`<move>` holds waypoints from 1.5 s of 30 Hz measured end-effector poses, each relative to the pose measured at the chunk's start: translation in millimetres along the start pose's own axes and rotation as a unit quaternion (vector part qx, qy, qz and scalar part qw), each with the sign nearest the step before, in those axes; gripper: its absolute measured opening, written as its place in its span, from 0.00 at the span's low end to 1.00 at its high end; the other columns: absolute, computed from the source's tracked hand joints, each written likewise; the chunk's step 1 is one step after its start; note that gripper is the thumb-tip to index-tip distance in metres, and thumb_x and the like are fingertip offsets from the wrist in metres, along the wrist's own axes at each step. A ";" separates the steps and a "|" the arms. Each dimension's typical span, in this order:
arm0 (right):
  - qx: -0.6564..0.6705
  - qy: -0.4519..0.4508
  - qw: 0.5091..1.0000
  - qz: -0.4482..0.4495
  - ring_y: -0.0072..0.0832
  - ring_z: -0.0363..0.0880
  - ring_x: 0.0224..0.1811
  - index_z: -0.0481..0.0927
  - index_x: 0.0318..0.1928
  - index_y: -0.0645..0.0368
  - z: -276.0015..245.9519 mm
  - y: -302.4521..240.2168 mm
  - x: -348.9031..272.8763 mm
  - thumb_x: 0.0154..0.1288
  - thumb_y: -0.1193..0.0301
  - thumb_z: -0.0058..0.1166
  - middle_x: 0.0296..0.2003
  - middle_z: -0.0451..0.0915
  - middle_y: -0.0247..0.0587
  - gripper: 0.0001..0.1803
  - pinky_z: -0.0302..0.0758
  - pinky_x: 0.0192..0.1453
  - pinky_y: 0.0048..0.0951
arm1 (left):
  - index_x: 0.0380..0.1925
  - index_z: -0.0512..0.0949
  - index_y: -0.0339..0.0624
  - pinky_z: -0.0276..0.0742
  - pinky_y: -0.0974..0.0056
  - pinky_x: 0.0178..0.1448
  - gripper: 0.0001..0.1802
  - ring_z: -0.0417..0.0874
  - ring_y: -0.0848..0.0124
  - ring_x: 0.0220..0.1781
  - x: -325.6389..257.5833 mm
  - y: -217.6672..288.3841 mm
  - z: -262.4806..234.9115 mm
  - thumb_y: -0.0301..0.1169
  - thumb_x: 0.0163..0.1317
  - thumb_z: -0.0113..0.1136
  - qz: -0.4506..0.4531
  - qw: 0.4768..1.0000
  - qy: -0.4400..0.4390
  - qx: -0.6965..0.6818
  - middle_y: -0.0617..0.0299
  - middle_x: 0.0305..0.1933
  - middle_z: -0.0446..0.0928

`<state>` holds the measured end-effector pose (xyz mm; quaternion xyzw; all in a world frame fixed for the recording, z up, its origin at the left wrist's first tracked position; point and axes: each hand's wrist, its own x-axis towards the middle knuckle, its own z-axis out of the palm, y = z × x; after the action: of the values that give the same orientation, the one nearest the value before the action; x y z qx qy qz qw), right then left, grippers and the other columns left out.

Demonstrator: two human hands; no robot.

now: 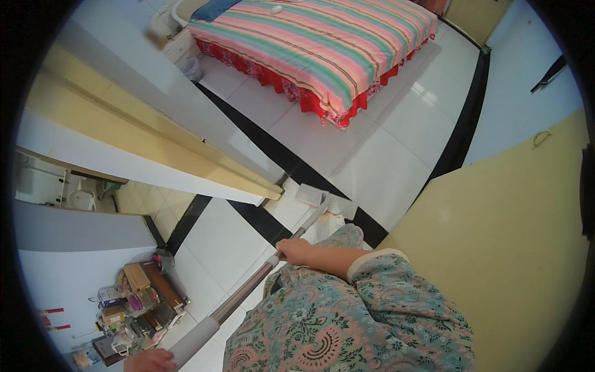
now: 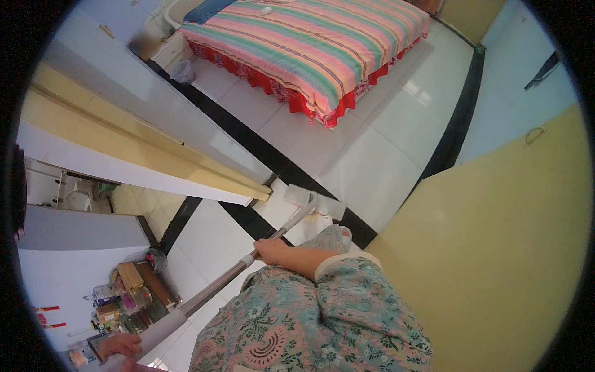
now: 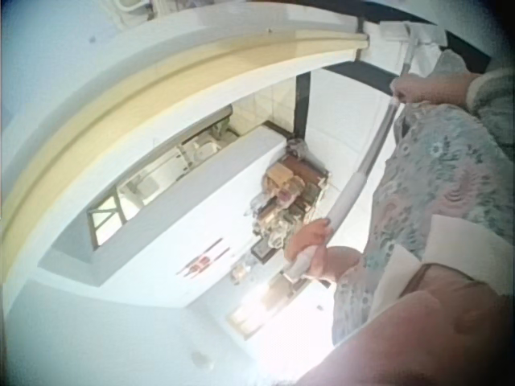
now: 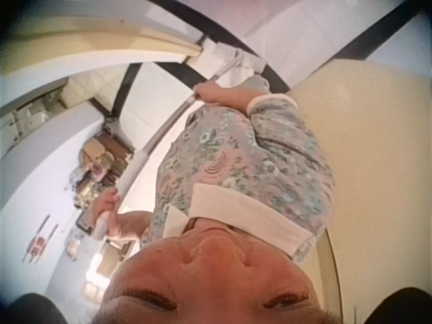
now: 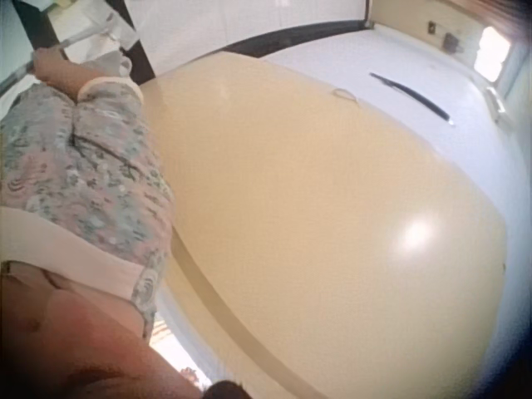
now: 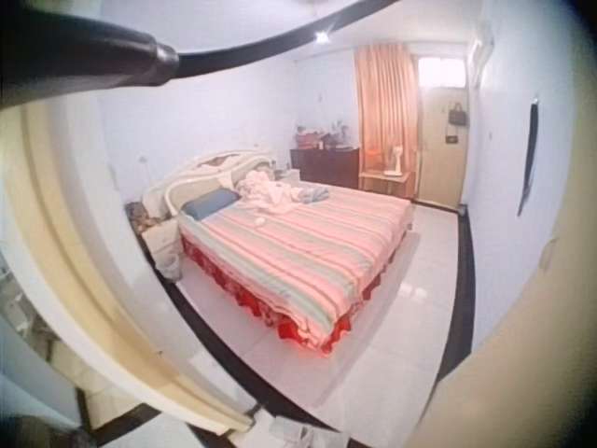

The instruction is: The person mops the tiled floor in a bedroom and living area using a flat mop. They manually pick up a piece of debris from the floor and dispose of it in a bathroom trash bin. The person then rinses the mop head in a bucket of water in the bathroom and resumes mopping the floor in the living area.

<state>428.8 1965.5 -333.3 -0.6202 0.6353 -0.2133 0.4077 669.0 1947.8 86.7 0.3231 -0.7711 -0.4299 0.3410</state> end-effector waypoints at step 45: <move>0.109 0.361 0.832 0.406 0.42 0.70 0.54 0.69 0.52 0.50 -35.2 119.5 -136.1 0.57 0.74 0.47 0.61 0.62 0.40 0.20 0.69 0.55 0.37 | 0.26 0.75 0.37 0.78 0.61 0.46 0.09 0.82 0.57 0.42 82.5 -45.5 141.0 0.22 0.40 0.61 0.127 0.878 -0.462 0.001 0.54 0.33 0.80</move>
<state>314.1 2104.8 -371.4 -0.1366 0.9045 -0.3054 0.2646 518.9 1925.8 11.0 -0.0129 -0.8757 -0.4827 -0.0024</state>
